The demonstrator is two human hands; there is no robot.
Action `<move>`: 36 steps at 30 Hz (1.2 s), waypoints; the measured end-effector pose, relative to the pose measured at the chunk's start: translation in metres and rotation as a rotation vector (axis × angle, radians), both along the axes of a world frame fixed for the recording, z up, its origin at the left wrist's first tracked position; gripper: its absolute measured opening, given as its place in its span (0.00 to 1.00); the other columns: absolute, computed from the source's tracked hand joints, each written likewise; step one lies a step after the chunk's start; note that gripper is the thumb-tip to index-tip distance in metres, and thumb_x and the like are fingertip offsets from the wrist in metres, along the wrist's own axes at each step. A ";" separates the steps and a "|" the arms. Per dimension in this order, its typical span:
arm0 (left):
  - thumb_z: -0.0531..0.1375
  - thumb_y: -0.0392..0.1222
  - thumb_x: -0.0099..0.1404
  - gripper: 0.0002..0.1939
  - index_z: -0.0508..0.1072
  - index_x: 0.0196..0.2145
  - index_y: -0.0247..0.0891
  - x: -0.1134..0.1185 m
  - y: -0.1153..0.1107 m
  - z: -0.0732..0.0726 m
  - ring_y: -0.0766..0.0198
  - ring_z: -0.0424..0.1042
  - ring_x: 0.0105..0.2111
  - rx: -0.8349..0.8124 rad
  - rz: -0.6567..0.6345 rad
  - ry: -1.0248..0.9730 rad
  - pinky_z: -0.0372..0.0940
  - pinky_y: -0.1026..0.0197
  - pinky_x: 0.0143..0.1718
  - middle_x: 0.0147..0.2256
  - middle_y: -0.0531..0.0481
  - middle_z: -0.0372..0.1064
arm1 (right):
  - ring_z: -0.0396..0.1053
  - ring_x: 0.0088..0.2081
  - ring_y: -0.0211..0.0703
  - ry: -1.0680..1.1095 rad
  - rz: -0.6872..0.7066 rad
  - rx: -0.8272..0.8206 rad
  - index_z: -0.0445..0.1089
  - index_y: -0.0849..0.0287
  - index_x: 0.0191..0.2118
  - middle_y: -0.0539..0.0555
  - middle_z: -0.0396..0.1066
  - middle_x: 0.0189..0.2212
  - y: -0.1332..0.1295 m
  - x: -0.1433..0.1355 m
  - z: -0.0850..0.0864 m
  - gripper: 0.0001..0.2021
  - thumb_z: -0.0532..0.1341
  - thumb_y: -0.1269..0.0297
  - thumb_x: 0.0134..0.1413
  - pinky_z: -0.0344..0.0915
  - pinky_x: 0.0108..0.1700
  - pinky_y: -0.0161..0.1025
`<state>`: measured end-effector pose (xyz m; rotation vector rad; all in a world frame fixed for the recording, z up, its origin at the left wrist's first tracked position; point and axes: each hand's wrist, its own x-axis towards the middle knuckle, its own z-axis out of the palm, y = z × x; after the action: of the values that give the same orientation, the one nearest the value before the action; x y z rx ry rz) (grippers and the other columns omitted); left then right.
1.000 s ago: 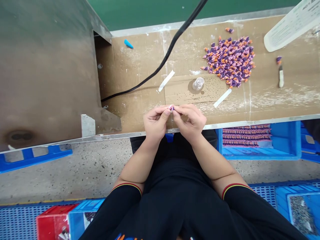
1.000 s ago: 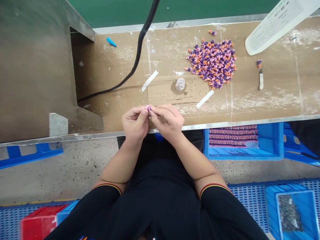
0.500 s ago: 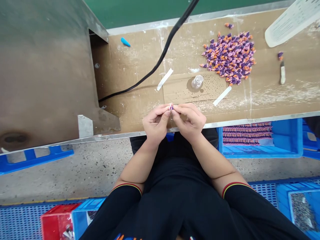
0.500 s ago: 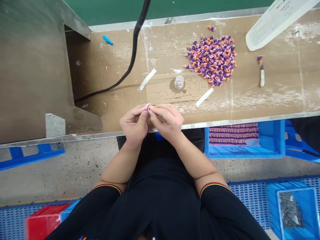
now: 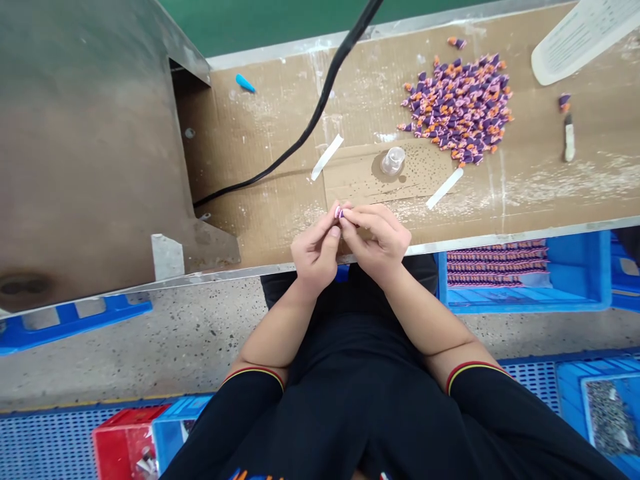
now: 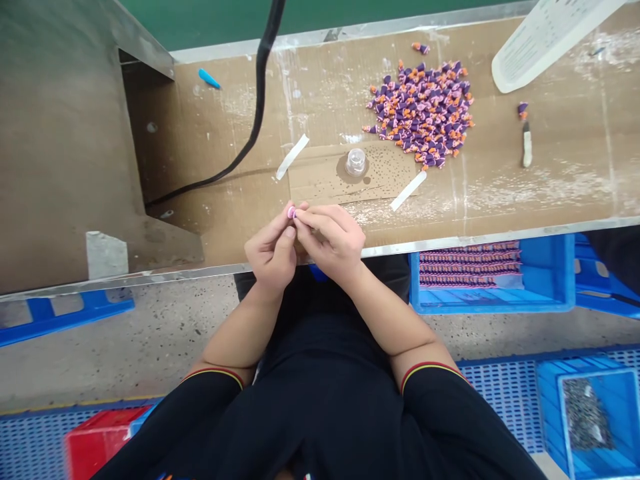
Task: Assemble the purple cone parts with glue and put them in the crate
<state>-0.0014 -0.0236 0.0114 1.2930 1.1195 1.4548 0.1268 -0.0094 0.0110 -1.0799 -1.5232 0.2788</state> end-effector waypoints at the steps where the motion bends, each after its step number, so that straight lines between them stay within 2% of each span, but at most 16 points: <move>1: 0.64 0.45 0.75 0.15 0.83 0.56 0.50 -0.001 0.000 0.000 0.56 0.81 0.56 0.008 -0.003 0.010 0.76 0.52 0.64 0.54 0.48 0.81 | 0.81 0.41 0.42 0.006 0.003 0.012 0.80 0.50 0.46 0.53 0.82 0.41 0.000 0.000 -0.001 0.05 0.66 0.66 0.70 0.81 0.45 0.42; 8: 0.67 0.48 0.72 0.15 0.84 0.54 0.49 -0.004 0.001 -0.006 0.52 0.81 0.57 -0.062 -0.018 -0.047 0.75 0.48 0.65 0.55 0.47 0.81 | 0.81 0.43 0.43 0.031 0.045 -0.030 0.80 0.49 0.48 0.53 0.82 0.43 -0.001 0.003 -0.006 0.06 0.67 0.65 0.69 0.81 0.50 0.44; 14: 0.68 0.50 0.71 0.17 0.83 0.56 0.49 -0.004 0.000 -0.006 0.51 0.80 0.58 -0.092 -0.042 -0.079 0.75 0.46 0.65 0.55 0.46 0.80 | 0.82 0.40 0.42 -0.014 -0.023 0.011 0.79 0.52 0.44 0.53 0.82 0.40 0.000 0.000 0.001 0.03 0.66 0.66 0.70 0.82 0.43 0.42; 19: 0.69 0.51 0.71 0.16 0.84 0.54 0.50 -0.003 0.003 -0.004 0.53 0.80 0.58 -0.087 -0.071 -0.135 0.76 0.49 0.64 0.54 0.47 0.81 | 0.82 0.41 0.42 -0.011 -0.015 -0.018 0.79 0.52 0.44 0.52 0.82 0.40 0.001 -0.001 0.002 0.03 0.66 0.65 0.70 0.82 0.44 0.43; 22: 0.69 0.55 0.70 0.17 0.84 0.53 0.49 0.000 0.006 -0.003 0.53 0.82 0.55 -0.129 -0.009 -0.209 0.78 0.50 0.61 0.51 0.47 0.82 | 0.81 0.41 0.43 -0.017 -0.013 -0.060 0.78 0.51 0.44 0.52 0.82 0.40 0.002 -0.002 0.001 0.03 0.65 0.65 0.70 0.82 0.46 0.44; 25: 0.71 0.57 0.68 0.17 0.84 0.49 0.46 0.003 0.008 -0.002 0.56 0.84 0.48 -0.160 0.054 -0.255 0.81 0.53 0.53 0.46 0.47 0.83 | 0.80 0.39 0.42 -0.023 -0.025 -0.053 0.77 0.52 0.44 0.52 0.82 0.38 0.002 -0.003 0.002 0.02 0.65 0.66 0.70 0.81 0.44 0.44; 28: 0.73 0.56 0.67 0.15 0.85 0.42 0.43 0.003 0.010 0.000 0.60 0.84 0.41 -0.149 0.047 -0.270 0.81 0.57 0.48 0.43 0.47 0.83 | 0.80 0.39 0.41 0.000 0.006 0.028 0.76 0.51 0.44 0.50 0.81 0.38 0.002 -0.005 0.003 0.04 0.66 0.69 0.69 0.80 0.44 0.42; 32: 0.75 0.56 0.64 0.15 0.86 0.37 0.43 0.004 0.014 -0.001 0.64 0.84 0.39 -0.124 0.090 -0.298 0.80 0.64 0.46 0.38 0.48 0.84 | 0.81 0.40 0.41 -0.001 0.026 0.092 0.75 0.51 0.44 0.50 0.82 0.38 0.003 -0.005 0.001 0.05 0.67 0.71 0.68 0.80 0.43 0.41; 36: 0.76 0.57 0.62 0.14 0.86 0.34 0.45 0.003 0.017 -0.006 0.64 0.84 0.40 -0.090 0.085 -0.313 0.80 0.63 0.47 0.38 0.49 0.84 | 0.80 0.38 0.41 -0.041 0.011 0.069 0.75 0.51 0.43 0.50 0.81 0.38 0.002 -0.005 -0.001 0.04 0.67 0.68 0.69 0.80 0.41 0.42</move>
<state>0.0018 -0.0065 0.0055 0.9267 1.0261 1.5863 0.1217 -0.0072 0.0104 -1.0285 -1.5642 0.2119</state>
